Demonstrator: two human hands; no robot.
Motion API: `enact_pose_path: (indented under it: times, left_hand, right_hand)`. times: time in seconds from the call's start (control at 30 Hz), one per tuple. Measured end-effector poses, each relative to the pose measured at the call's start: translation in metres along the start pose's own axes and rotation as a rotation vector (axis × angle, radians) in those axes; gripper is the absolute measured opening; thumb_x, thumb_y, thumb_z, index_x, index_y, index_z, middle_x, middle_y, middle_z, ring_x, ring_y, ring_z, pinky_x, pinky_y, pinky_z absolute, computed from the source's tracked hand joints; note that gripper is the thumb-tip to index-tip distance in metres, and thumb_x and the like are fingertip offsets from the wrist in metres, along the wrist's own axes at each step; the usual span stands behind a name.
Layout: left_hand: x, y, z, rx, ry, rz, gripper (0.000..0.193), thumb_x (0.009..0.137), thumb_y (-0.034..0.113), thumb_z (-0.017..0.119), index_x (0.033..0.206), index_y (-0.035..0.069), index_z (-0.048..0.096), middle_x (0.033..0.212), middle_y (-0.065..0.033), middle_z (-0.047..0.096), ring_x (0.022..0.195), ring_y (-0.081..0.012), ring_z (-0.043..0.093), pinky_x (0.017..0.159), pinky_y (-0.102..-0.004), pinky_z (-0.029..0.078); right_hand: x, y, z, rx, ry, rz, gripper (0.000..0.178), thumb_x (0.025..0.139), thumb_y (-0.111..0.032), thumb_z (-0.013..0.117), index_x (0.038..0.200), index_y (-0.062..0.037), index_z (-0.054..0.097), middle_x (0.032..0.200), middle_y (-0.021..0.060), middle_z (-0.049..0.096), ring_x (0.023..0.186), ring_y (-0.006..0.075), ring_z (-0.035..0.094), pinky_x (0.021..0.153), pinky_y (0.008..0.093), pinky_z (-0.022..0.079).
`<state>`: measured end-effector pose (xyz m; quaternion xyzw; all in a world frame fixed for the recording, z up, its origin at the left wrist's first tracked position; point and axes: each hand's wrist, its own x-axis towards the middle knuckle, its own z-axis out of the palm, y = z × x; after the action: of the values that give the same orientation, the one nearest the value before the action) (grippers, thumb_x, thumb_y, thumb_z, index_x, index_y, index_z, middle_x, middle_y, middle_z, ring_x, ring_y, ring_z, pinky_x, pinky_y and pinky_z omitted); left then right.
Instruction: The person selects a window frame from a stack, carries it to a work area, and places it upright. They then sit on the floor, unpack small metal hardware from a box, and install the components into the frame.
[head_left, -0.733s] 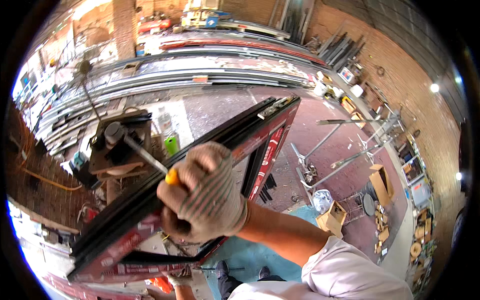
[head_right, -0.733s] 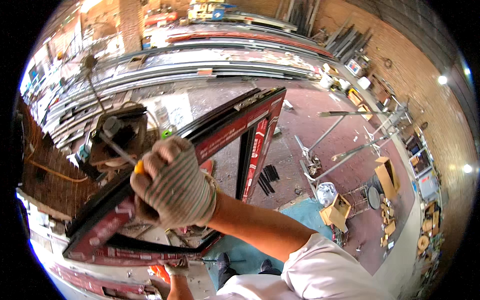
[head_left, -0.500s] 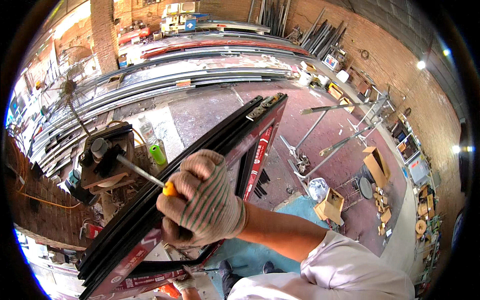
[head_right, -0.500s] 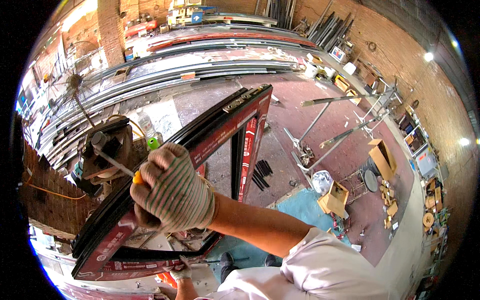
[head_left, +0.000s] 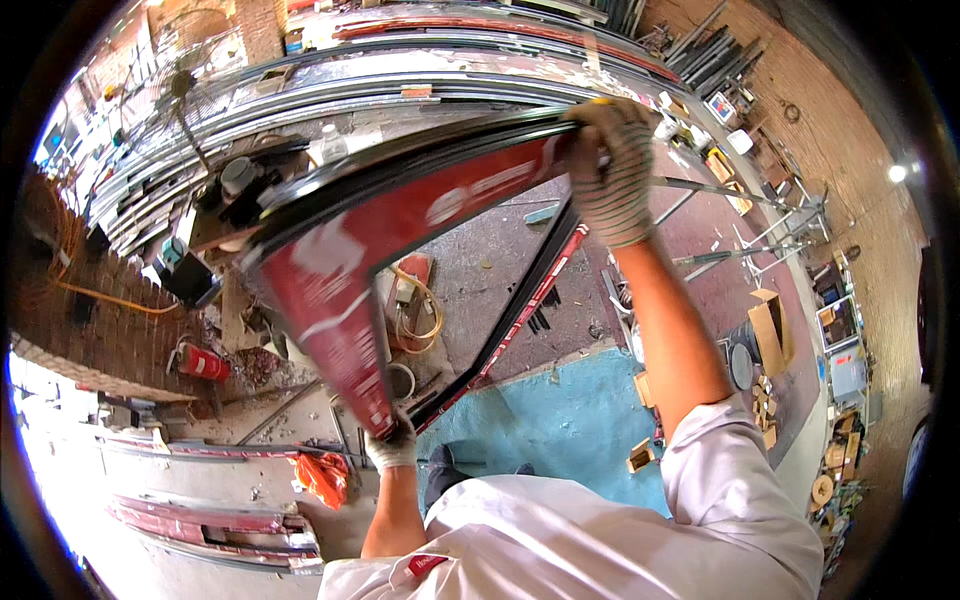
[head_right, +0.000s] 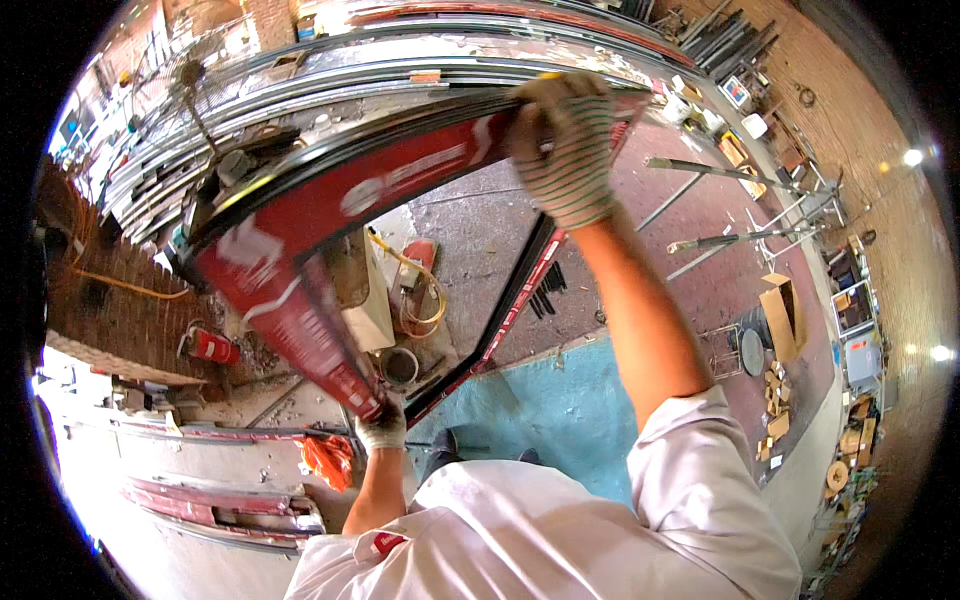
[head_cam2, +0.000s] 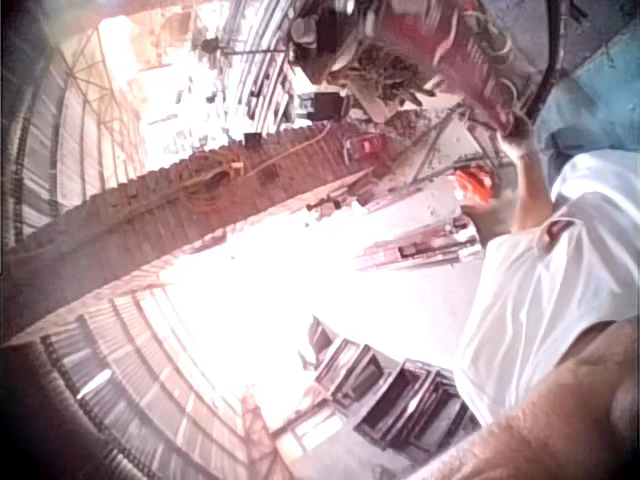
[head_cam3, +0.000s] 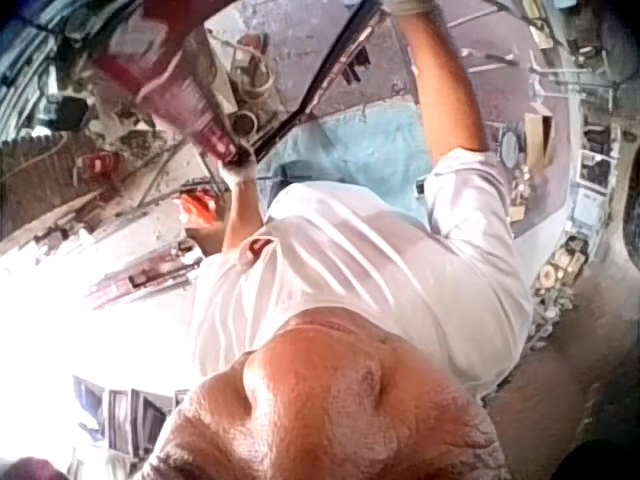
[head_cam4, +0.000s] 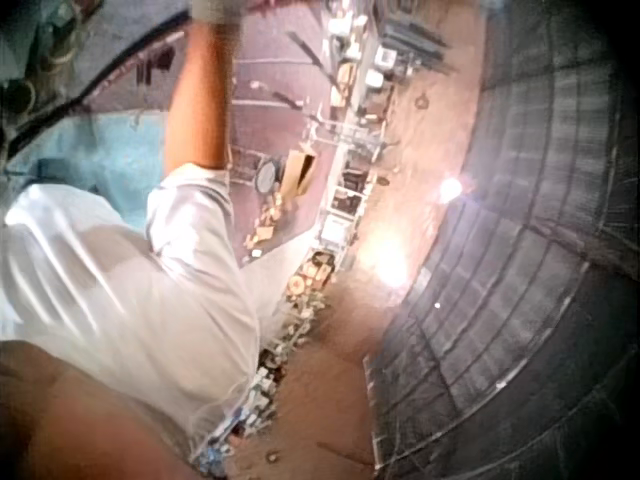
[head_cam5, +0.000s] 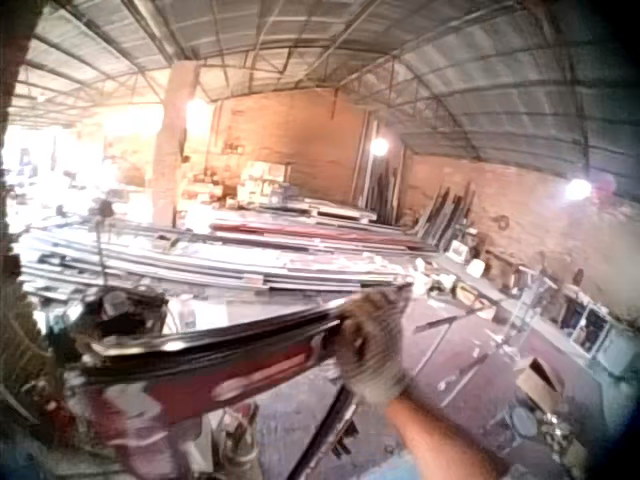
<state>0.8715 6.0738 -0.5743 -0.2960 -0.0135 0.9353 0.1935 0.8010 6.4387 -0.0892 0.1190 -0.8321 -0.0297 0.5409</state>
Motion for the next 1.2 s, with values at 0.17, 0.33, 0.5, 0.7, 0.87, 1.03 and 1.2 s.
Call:
enact_pose_path:
  times: [0.17,0.33,0.5,0.7,0.87,1.03,1.2]
  left_hand:
    - [-0.006,-0.042,0.017,-0.027,0.171,-0.033,0.043,0.092,0.036,0.052,0.116,0.002,0.065,0.111,-0.0182,0.07,0.098,-0.0362,0.068,0.085,-0.0502,0.059]
    - [0.0,-0.065,0.012,-0.002,0.176,-0.112,0.038,0.092,0.035,0.06,0.113,0.003,0.067,0.111,-0.0152,0.071,0.099,-0.0344,0.068,0.087,-0.0514,0.059]
    - [0.003,-0.088,0.003,0.035,0.173,-0.092,0.039,0.096,0.034,0.058,0.113,0.0,0.065,0.112,-0.0176,0.07,0.099,-0.0345,0.068,0.089,-0.0496,0.059]
    - [-0.004,-0.118,0.015,0.076,0.162,-0.14,0.035,0.098,0.033,0.06,0.118,0.005,0.063,0.113,-0.014,0.07,0.102,-0.0308,0.068,0.09,-0.0463,0.059]
    - [-0.008,-0.136,0.033,0.077,0.22,-0.134,0.034,0.098,0.029,0.06,0.119,0.002,0.062,0.116,-0.0151,0.069,0.103,-0.0325,0.067,0.094,-0.0478,0.058]
    - [-0.026,-0.13,0.049,0.041,0.263,-0.174,0.035,0.093,0.025,0.058,0.117,0.0,0.064,0.116,-0.0167,0.069,0.103,-0.0353,0.067,0.093,-0.0492,0.057]
    - [-0.028,-0.099,-0.007,0.074,0.384,-0.172,0.046,0.091,0.042,0.055,0.12,0.007,0.064,0.124,-0.0125,0.066,0.114,-0.0325,0.063,0.095,-0.0511,0.053]
  right_hand:
    - [-0.024,0.051,-0.029,0.054,-0.01,0.275,0.015,0.092,-0.011,0.055,0.099,-0.0092,0.069,0.092,0.0105,0.066,0.094,0.0297,0.058,0.091,0.0411,0.042]
    - [-0.039,0.08,-0.051,0.188,0.078,0.687,0.021,0.097,-0.014,0.059,0.112,-0.0095,0.073,0.101,0.0068,0.072,0.096,0.0174,0.064,0.091,0.0319,0.049]
    - [-0.058,0.034,-0.082,0.282,0.38,1.002,0.035,0.097,-0.023,0.061,0.123,-0.0001,0.066,0.115,0.0085,0.07,0.106,0.0182,0.063,0.096,0.0322,0.048]
    - [-0.074,-0.088,-0.062,0.673,0.05,1.091,0.074,0.085,-0.056,0.071,0.13,0.0001,0.055,0.131,0.0105,0.055,0.121,0.0234,0.051,0.106,0.0484,0.039]
    - [-0.056,-0.105,-0.012,0.748,0.186,1.154,0.04,0.085,-0.032,0.079,0.108,-0.0067,0.059,0.097,-0.0033,0.055,0.088,0.0089,0.048,0.083,0.0282,0.042]
    - [-0.062,-0.098,-0.008,0.786,0.274,1.229,0.048,0.086,-0.032,0.074,0.121,-0.001,0.062,0.11,0.0012,0.062,0.098,0.0136,0.051,0.09,0.0298,0.042]
    - [-0.083,-0.098,-0.035,0.848,0.42,1.34,0.042,0.088,-0.034,0.068,0.12,-0.0068,0.064,0.118,0.0056,0.063,0.105,0.0179,0.061,0.092,0.0363,0.053]
